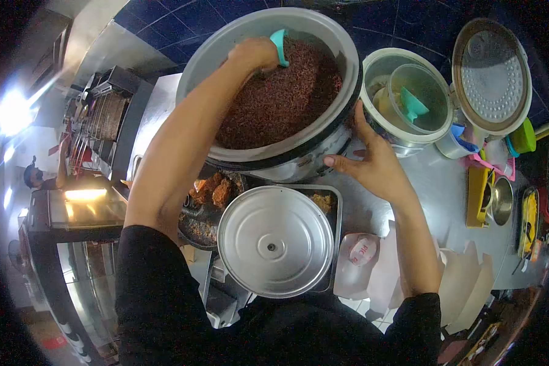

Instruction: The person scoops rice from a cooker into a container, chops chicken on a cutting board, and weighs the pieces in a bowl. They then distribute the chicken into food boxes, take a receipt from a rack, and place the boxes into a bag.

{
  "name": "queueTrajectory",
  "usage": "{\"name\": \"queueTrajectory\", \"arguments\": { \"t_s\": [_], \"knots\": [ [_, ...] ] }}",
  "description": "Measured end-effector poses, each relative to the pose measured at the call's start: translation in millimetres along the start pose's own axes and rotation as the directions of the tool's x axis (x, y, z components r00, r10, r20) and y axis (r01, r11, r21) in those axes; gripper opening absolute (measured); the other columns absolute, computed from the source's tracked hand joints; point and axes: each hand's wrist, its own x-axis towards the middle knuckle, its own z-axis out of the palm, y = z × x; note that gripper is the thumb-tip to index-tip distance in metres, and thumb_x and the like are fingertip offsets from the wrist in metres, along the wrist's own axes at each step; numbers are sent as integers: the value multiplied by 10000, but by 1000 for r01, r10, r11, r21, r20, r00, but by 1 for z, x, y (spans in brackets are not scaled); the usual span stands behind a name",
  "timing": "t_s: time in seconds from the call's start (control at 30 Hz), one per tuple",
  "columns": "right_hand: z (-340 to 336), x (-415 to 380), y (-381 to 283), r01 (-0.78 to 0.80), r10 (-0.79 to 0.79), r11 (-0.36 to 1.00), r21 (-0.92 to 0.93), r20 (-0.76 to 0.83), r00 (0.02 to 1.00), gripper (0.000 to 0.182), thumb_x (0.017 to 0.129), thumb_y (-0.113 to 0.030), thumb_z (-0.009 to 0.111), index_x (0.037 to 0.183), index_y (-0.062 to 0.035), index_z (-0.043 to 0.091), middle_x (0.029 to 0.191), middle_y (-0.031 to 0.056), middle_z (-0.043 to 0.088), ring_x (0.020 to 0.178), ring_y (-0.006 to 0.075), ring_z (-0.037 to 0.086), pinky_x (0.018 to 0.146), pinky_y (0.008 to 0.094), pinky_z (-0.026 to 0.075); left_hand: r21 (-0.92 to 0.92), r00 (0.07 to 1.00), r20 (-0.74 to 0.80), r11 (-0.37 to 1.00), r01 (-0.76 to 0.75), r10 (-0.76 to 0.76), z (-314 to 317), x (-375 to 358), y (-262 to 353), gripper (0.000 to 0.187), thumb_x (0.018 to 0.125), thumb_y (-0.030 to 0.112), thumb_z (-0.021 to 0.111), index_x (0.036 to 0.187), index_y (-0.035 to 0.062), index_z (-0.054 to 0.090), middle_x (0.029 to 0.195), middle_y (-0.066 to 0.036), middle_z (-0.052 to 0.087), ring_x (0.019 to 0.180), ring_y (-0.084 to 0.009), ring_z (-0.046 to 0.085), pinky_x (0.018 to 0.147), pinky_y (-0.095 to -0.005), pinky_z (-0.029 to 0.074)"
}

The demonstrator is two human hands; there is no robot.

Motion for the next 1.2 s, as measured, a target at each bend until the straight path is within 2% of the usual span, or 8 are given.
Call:
{"name": "queueTrajectory", "arguments": {
  "t_s": [0.23, 0.37, 0.57, 0.6, 0.73, 0.93, 1.03, 1.2],
  "knots": [
    [-3, 4, 14, 68, -68, 998, -9, 0, 998, 1039, 716, -289, 777, 1409, 107, 111, 1368, 313, 372, 1270, 330, 421, 1026, 323, 339, -107, 975, 173, 987, -122, 139, -13, -30, 51, 278, 751, 87, 542, 979, -17, 662, 897, -190, 679, 811, -303, 680, 724, -414, 533],
    [-4, -1, 3, 6, -10, 992, 124, 30, 999, 1013, 736, -264, 768, 1421, 86, 108, 1381, 299, 366, 1241, 288, 454, 976, 314, 395, -179, 952, -54, 935, -307, 302, -14, -84, 49, 214, 735, 128, 562, 792, -49, 666, 856, -262, 648, 864, -377, 648, 769, -447, 508],
    [-1, 7, 18, 203, -205, 974, 98, 8, 979, 968, 773, -154, 742, 1435, 55, 67, 1406, 256, 351, 1203, 212, 462, 859, 326, 493, -136, 812, 57, 810, -570, 581, -8, -124, 20, 241, 804, 169, 561, 968, 14, 647, 864, -263, 637, 857, -409, 626, 752, -491, 484],
    [-2, 0, -3, 28, -50, 940, 340, 55, 997, 954, 781, -133, 733, 1435, 54, 64, 1418, 236, 342, 1251, 261, 412, 955, 352, 435, -129, 678, -24, 671, -731, 734, 7, -115, 3, 249, 859, 230, 549, 983, 37, 645, 774, -211, 645, 698, -343, 643, 640, -457, 497],
    [-2, 2, 16, 124, -135, 940, 319, 12, 991, 939, 786, -147, 731, 1437, 50, 85, 1422, 222, 339, 1219, 267, 441, 969, 348, 425, -642, 751, 304, 708, -294, 587, -31, -139, -40, 309, 927, 335, 511, 1019, 67, 635, 641, -33, 518, 480, -95, 470, 445, -258, 399],
    [10, -31, -56, -36, 24, 999, -27, -359, 933, 614, 866, -150, 640, 1372, 16, 335, 1154, 149, 565, 960, 184, 566, 836, 284, 460, -852, 912, 199, 523, -20, 359, -40, -178, -113, 313, 919, 348, 506, 843, 62, 609, 646, -18, 534, 479, -85, 459, 410, -249, 357],
    [60, -65, -84, 93, -5, 966, 242, -342, 940, 472, 883, -134, 610, 1299, 4, 435, 1073, 110, 582, 868, 133, 560, 767, 249, 463, -960, 952, 104, 280, 20, 287, -16, -222, -153, 376, 918, 382, 491, 775, 51, 598, 614, -27, 544, 492, -99, 485, 423, -267, 386],
    [190, -151, -126, -183, 118, 888, 422, 177, 977, 408, 872, -62, 591, 1262, -27, 477, 1059, 60, 591, 854, 102, 544, 775, 230, 441, -994, 994, 95, 42, 97, -60, 33, -399, -217, 323, 949, 322, 472, 830, 54, 607, 664, -9, 543, 510, -71, 466, 429, -216, 373]
  ]
}}
